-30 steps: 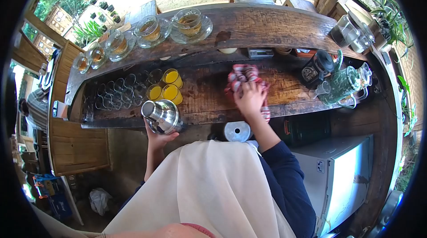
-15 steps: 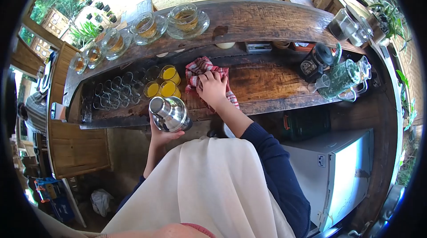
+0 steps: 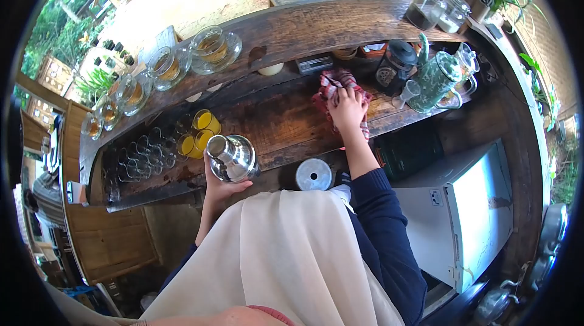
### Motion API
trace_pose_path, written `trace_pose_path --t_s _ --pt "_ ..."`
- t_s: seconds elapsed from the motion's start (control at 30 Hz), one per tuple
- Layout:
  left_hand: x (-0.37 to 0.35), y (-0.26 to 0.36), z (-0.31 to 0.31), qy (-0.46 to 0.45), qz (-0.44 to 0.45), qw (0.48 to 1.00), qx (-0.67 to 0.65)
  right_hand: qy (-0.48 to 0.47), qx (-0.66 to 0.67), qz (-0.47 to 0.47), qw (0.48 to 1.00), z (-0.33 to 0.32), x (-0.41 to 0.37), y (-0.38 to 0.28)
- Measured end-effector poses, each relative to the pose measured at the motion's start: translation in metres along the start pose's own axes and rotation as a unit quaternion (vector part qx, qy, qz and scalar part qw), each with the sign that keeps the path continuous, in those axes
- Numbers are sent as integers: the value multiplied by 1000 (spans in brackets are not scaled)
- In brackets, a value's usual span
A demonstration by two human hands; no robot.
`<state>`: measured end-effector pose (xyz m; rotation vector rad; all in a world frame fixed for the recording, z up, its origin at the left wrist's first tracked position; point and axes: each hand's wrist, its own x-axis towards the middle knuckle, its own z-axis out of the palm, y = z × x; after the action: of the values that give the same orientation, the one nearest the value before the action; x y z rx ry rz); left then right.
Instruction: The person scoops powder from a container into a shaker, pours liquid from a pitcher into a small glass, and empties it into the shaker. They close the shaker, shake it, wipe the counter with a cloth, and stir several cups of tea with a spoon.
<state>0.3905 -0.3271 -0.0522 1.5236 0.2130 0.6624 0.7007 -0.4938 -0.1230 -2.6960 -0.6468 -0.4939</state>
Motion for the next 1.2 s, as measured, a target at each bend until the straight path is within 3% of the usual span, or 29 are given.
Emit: trace_pose_path --t_s 0.03,0.23,0.7,0.93,0.97,1.2 --pt "1 -2 1 6 -8 1000 -11 36 -16 -1 999 -1 -1 11" --pt "18 -5 21 4 -19 999 -35 39 -22 10 999 -15 -20 52" --pt "71 -27 109 -103 6 994 -42 17 97 -171 980 -72 -75 171" --pt "98 -43 166 -119 -25 990 -74 55 77 -41 995 -86 -100 241" --pt "101 -43 174 -113 -53 988 -95 68 71 -23 995 -87 -101 253" --pt "119 -69 208 -108 -28 993 -39 219 61 126 966 -100 -94 336"
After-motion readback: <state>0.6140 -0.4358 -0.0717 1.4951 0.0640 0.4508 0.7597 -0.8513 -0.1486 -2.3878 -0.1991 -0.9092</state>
